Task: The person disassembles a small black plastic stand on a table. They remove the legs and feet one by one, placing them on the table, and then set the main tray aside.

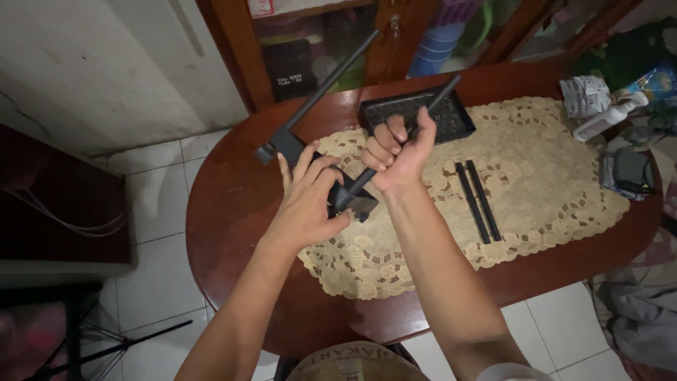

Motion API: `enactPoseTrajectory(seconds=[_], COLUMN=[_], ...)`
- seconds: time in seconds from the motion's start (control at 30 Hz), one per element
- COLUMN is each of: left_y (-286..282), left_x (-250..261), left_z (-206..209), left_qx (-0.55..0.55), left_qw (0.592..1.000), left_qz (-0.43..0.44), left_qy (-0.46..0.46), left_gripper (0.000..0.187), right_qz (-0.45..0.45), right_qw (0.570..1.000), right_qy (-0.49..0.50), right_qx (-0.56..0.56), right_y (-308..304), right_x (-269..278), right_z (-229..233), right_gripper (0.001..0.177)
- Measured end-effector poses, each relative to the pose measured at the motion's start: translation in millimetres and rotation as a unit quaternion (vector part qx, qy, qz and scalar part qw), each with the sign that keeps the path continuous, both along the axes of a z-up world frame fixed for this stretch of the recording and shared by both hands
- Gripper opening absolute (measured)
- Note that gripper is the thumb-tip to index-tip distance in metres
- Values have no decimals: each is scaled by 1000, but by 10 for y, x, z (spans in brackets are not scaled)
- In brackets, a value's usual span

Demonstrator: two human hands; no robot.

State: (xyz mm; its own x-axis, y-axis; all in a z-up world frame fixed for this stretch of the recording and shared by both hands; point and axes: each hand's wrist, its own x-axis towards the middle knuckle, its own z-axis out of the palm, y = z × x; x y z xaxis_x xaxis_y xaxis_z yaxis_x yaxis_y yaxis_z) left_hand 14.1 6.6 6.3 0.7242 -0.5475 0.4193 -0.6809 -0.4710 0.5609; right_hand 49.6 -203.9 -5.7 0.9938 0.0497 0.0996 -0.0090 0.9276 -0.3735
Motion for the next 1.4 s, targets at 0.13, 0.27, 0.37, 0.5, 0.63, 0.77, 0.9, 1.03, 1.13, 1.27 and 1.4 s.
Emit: enactPoseTrajectory(seconds=[0.13,0.27,0.37,0.5,0.63,0.77,0.9,1.03,1.13,1.27,1.4], left_y=[12,-8,-6,-7,-9,-19,-39,-38,-50,-53,24], left_x=[20,30,20,22,29,41,56,71,42,25,-2], left_z=[48,29,-11,-13,-5,9,11,-3,-21,-16,-13], left_qx=[27,19,-1,-2,-5,0,3,2,5,4,1], left_qw=[999,999,1000,1000,1000,1000,1000,1000,1000,1000,1000], left_qz=[24,29,13,1,-2,1,9,8,-2,-6,-15], left_qy=[14,-1,-21,-23,-28,-19,-9,-14,-19,-21,-13], left_gripper=[48,45,44,45,46,45,45,46,48,46,43], right_qz=[-170,-245,-255,-216,-141,-94,-215,-245,-242,-205,-68], right_qw=[958,923,920,939,975,992,944,922,922,954,996], right_qy=[212,264,272,255,170,80,243,266,283,211,-41], right_qx=[-93,-134,-125,-83,-32,-4,-53,-137,-107,-58,51], right_y=[195,287,278,176,15,-52,44,166,165,33,-403], right_x=[-9,-104,-98,-79,-44,-12,43,-80,-105,-2,107], right_z=[142,271,270,235,122,16,121,271,307,173,156], right_gripper=[45,38,41,53,58,59,44,40,48,56,59])
